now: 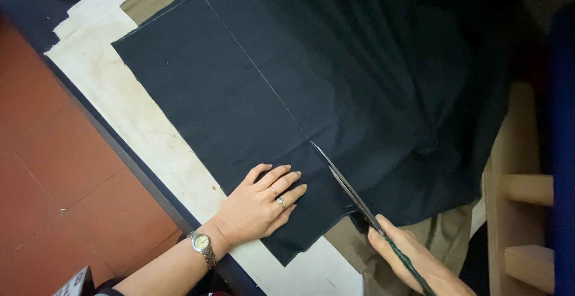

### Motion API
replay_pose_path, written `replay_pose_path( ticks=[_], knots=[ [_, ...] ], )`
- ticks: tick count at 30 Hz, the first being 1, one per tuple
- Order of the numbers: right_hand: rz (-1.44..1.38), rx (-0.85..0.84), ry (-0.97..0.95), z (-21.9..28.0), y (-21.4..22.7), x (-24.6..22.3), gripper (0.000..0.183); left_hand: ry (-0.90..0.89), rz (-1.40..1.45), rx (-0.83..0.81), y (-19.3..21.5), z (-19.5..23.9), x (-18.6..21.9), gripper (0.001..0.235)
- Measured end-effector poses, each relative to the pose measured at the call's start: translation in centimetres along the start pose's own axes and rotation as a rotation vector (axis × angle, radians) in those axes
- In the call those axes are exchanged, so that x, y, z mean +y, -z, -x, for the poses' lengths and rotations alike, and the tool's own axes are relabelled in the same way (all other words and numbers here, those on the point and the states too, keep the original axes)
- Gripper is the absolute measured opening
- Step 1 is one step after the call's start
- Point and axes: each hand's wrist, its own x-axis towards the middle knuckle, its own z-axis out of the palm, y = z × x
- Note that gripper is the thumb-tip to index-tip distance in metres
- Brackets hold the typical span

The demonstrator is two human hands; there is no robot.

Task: Marking fabric with a ruler and chalk before cutting it into specific shapes with scissors.

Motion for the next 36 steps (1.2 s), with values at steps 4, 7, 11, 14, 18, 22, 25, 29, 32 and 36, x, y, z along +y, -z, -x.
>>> replay_pose_path(
  ticks=[4,7,11,14,18,22,25,29,32,36],
  knots=[
    [-0.009,0.033,0.092,1.4,-0.2,-0.5,0.047,-0.005,-0.011,0.032,0.0,0.1,0.1,0.032],
    [-0.063,0.04,0.083,1.9,-0.1,-0.8,0.039,-0.01,-0.02,0.057,0.1,0.1,0.1,0.031],
    [-0.153,-0.069,0.008,-2.4,0.5,2.4,0.034,-0.002,0.0,0.009,0.2,0.0,0.0,0.033],
    [-0.148,-0.079,0.019,-2.6,0.7,1.7,0.035,-0.005,-0.002,0.009,0.2,0.0,0.1,0.034],
    [-0.047,-0.013,0.112,-1.0,0.7,-1.1,0.038,0.013,0.031,-0.01,0.3,0.0,0.1,0.034],
    [0.031,0.036,0.18,0.7,0.7,-3.9,0.042,0.016,0.05,-0.047,-0.1,0.1,-0.1,0.035],
    [0.014,-0.005,0.065,0.8,0.6,-4.8,0.043,0.036,0.088,-0.124,-0.4,0.2,-0.2,0.039],
    [0.0,0.005,0.066,0.9,0.3,-5.0,0.047,0.023,0.067,-0.09,-0.4,0.2,-0.3,0.037],
    [-0.067,0.058,0.173,1.4,0.1,-5.2,0.039,0.017,0.063,-0.077,-0.3,0.2,-0.3,0.037],
    [-0.08,0.049,0.218,-1.8,-0.1,-2.3,0.032,0.004,0.075,-0.04,0.3,0.0,-0.2,0.035]
  ],
)
